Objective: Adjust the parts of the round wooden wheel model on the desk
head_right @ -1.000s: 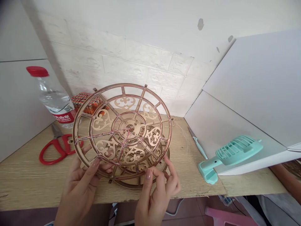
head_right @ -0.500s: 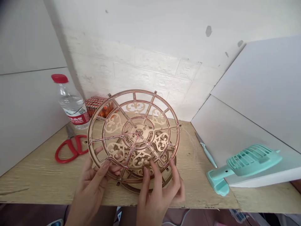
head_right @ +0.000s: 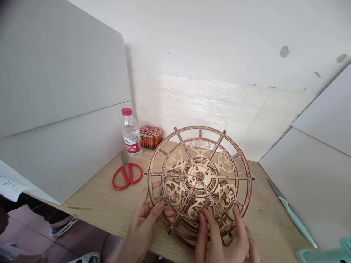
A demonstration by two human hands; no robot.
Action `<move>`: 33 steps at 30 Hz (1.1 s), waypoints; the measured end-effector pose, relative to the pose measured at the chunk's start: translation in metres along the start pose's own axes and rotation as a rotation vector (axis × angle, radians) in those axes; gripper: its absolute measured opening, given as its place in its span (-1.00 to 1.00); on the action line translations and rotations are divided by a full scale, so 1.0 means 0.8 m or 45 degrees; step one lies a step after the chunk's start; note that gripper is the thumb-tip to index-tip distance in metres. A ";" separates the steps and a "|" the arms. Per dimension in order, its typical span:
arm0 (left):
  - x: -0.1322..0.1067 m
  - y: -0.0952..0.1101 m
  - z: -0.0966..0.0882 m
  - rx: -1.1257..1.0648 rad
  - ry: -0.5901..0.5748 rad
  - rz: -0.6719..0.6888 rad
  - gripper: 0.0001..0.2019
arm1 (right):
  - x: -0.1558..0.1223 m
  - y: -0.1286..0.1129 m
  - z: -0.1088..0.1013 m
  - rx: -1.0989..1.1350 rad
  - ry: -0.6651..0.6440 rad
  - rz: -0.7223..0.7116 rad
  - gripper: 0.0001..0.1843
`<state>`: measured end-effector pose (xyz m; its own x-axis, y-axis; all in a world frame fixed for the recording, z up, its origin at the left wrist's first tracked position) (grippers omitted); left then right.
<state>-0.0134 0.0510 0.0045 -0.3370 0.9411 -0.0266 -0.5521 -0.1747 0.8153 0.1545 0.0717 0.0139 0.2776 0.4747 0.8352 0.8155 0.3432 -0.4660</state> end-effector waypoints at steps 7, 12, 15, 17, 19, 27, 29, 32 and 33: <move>-0.004 0.005 0.004 0.048 -0.101 0.024 -0.51 | 0.002 -0.005 0.003 -0.195 0.105 -0.173 -0.64; -0.008 0.009 0.009 0.017 -0.065 0.040 -0.53 | -0.006 -0.013 0.008 -0.226 0.154 -0.125 -0.65; -0.009 0.008 0.008 -0.008 -0.050 0.036 -0.51 | -0.011 -0.015 0.011 -0.195 0.149 -0.087 -0.69; -0.009 0.006 0.005 -0.019 -0.037 0.018 -0.48 | -0.013 -0.016 0.011 -0.183 0.154 -0.094 -0.70; -0.008 0.005 0.003 -0.026 -0.031 -0.002 -0.46 | -0.012 -0.017 0.012 -0.170 0.135 -0.114 -0.67; -0.007 0.009 0.009 -0.084 0.012 0.010 -0.44 | -0.006 -0.012 0.008 0.009 -0.025 -0.085 -0.59; -0.007 0.010 0.009 -0.106 0.039 0.002 -0.44 | -0.006 -0.008 0.007 0.097 -0.070 -0.062 -0.60; -0.006 0.011 0.010 -0.137 0.074 0.002 -0.42 | -0.007 -0.003 0.005 0.170 -0.091 -0.042 -0.64; -0.006 0.012 0.010 -0.140 0.084 0.001 -0.41 | -0.008 -0.002 0.005 0.183 -0.093 -0.027 -0.65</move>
<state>-0.0111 0.0468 0.0169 -0.3853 0.9203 -0.0670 -0.6310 -0.2098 0.7469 0.1493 0.0712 0.0085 0.2194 0.5217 0.8244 0.7381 0.4639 -0.4899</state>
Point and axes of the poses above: each hand's wrist, its own x-axis towards the middle knuckle, its own z-axis out of the palm, y = z × x, the point moved 3 cm from there along x, towards the middle knuckle, and after that the axes turned 3 degrees about -x, right-handed, at the moved point
